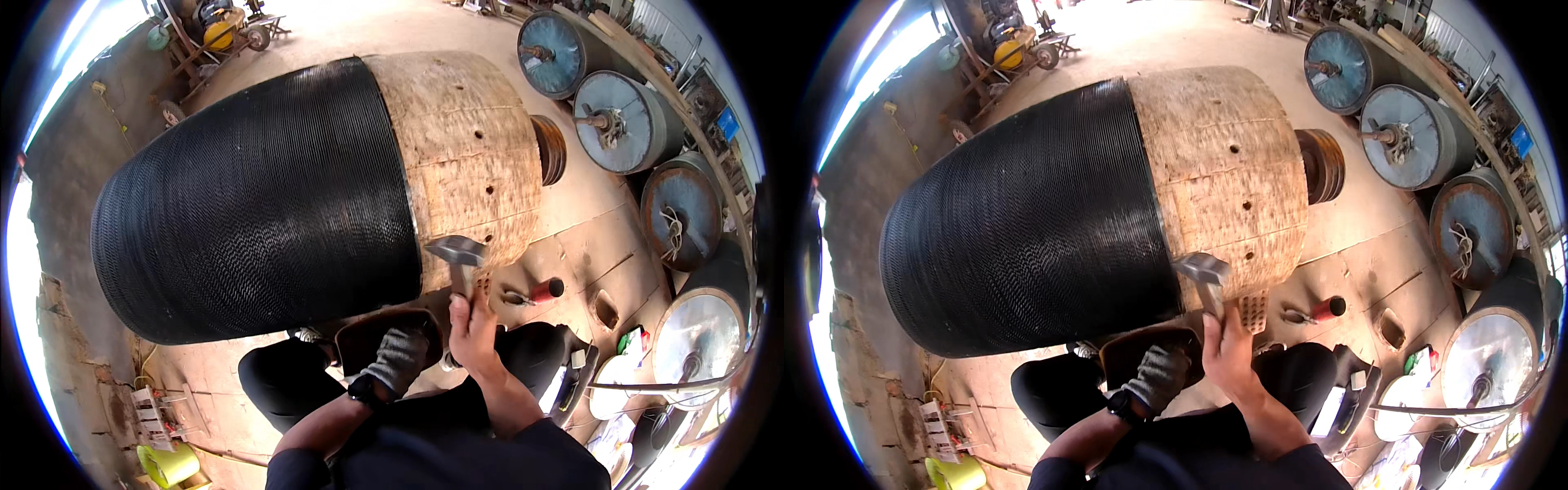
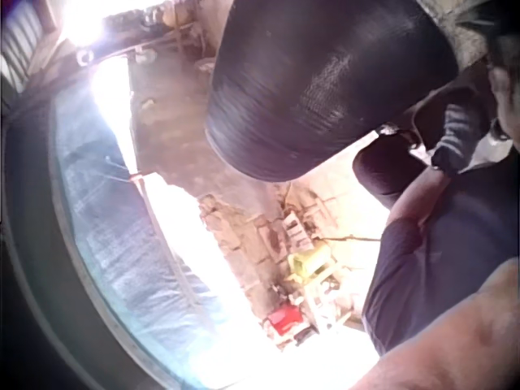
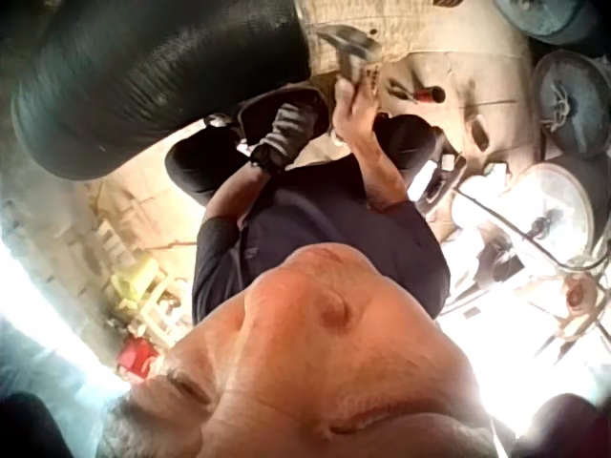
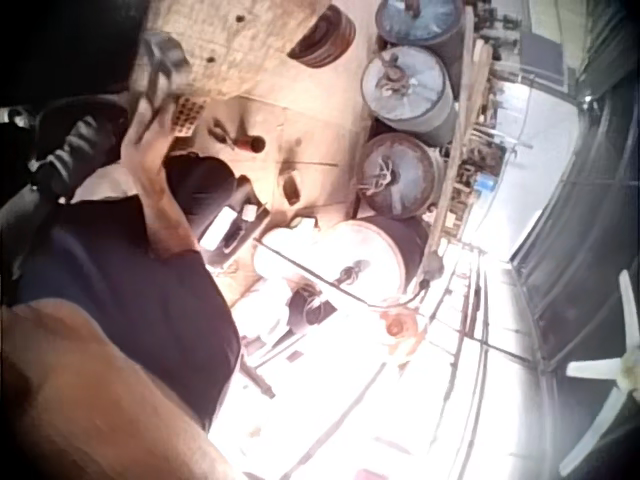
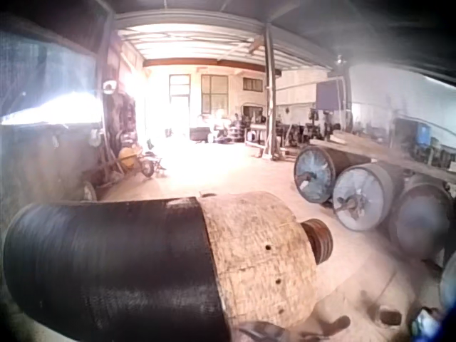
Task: The person sits on the floor and repeatedly strikes the surface of a large cylindrical object with a hammer. The object has a black mesh section and a wooden section. The person uses a hammer to tap along the seam and surface of the cylinder.
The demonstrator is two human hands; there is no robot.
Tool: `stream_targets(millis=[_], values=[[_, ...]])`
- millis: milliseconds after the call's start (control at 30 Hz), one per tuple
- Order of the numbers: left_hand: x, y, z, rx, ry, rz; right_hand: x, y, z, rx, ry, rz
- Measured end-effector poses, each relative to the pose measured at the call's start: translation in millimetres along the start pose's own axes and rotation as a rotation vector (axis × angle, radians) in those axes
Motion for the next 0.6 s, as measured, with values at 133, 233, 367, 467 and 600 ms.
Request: stream_targets(millis=[133, 233, 367, 467, 600], values=[[16, 2, 5, 0.006, -0.051, -0.231, -5, 1, -2, -0.384, -0.410, 0.369], [-2, 2, 4, 0.057, -0.146, -0.311, 11, -6, 12, 0.053, -0.002, -0.255], [0, 8, 3, 0.045, -0.131, -0.476, 4, -2, -5, 0.028, -0.023, 0.245], [-21, 7, 1, 0.051, 0.047, -0.492, 0, 8, 1, -0.315, -0.333, 0.294], [-43, 9, 4, 0.051, 0.012, -0.387, 13, -14, 10, 0.100, 0.049, -0.026]])
Point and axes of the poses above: each hand's wrist, its own z-axis towards the middle knuckle, its own x-axis out of the palm, y = z × x, the point moved 3 cm from there along z, towards the middle knuckle, and after that the axes turned 15 degrees about y, right-handed, at the moved point
